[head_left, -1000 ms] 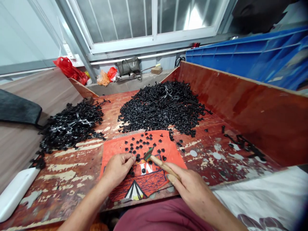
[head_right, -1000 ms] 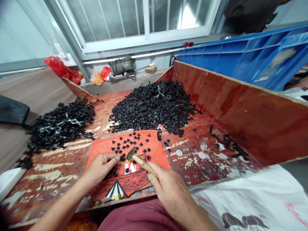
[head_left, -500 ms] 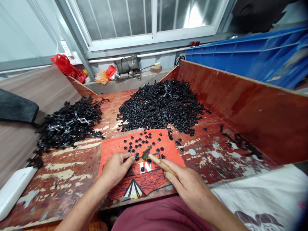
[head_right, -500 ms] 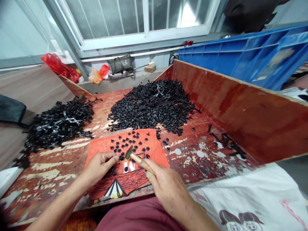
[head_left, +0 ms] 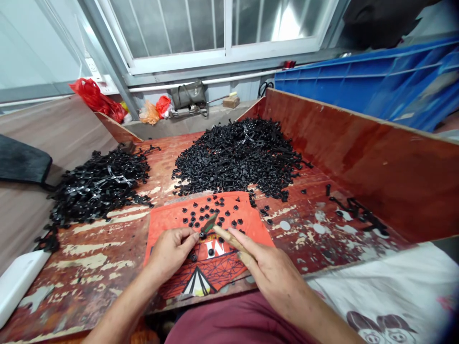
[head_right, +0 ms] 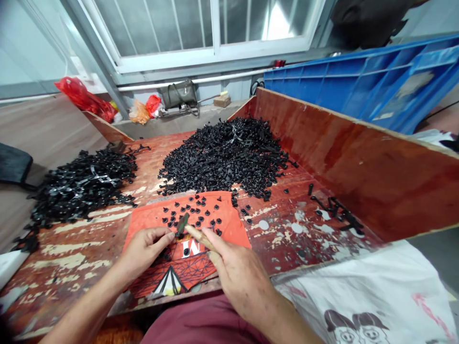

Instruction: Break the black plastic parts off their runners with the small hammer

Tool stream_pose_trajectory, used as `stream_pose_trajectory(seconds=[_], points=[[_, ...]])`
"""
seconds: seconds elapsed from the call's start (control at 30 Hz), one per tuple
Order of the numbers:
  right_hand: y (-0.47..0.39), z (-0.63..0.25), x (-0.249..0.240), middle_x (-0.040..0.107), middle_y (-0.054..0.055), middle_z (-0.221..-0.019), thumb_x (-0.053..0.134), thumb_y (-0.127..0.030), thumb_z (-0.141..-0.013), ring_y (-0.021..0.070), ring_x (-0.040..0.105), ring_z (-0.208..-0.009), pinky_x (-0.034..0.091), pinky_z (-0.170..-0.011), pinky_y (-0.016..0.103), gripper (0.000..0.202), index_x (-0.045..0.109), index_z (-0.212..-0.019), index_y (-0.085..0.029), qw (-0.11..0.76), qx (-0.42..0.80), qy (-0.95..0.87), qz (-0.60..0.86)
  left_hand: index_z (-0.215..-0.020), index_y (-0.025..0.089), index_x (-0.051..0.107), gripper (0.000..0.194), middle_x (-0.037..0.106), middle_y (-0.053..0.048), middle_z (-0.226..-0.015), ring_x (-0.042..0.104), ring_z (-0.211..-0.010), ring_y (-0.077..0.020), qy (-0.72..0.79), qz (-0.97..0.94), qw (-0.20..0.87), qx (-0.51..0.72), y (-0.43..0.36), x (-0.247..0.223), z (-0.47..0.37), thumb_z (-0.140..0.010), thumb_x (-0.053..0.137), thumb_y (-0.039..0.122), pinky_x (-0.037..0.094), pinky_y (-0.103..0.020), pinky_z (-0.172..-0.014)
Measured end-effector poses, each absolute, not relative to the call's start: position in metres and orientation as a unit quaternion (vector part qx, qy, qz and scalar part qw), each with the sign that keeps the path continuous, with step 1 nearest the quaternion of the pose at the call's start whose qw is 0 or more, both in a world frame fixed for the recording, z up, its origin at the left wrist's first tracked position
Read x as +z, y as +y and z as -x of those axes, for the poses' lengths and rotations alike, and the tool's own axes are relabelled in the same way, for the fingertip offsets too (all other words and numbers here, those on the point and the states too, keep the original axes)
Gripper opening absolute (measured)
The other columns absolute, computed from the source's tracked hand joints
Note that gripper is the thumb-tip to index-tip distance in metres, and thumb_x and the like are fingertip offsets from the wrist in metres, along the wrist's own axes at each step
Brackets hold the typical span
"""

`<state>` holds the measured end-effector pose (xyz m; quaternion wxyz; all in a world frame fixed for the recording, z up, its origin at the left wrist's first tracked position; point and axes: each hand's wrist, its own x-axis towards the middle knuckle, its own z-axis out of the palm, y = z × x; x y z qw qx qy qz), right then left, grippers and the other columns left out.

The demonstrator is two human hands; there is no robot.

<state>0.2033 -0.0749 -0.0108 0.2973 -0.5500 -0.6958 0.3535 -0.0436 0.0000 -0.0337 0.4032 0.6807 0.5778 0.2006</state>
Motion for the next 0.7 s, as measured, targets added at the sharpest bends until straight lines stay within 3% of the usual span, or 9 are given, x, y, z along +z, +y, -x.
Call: stream_pose_trajectory(seconds=[0.43,0.7], points=[[-0.0719,-0.2037,-0.0137,0.068,0.0,-0.127,0.042,-0.018,-0.098,0.0229,0.07,-0.105,0.057,-0.091,0.038,0.054,0.041,-0.148,-0.037,0.279,0.308,-0.722,0.554,-0.061,0.017,0.058,0.041,0.044,0.003,-0.055,0.038,-0.056,-0.0133,0.564,-0.677,0.418,0.221,0.0008,-0.0404,0.0472,-0.082,0.054,0.052,0.028,-0.023,-0.054],[-0.0722,-0.2047,-0.0163,0.07,-0.001,-0.125,0.041,-0.02,-0.099,0.021,0.072,-0.1,0.058,-0.086,0.034,0.053,0.04,-0.149,-0.038,0.256,0.279,-0.738,0.559,-0.065,0.017,0.061,0.044,0.045,0.004,-0.056,0.038,-0.055,-0.0128,0.573,-0.688,0.411,0.17,0.0067,-0.0391,0.0484,-0.085,0.049,0.053,0.027,-0.024,-0.055]])
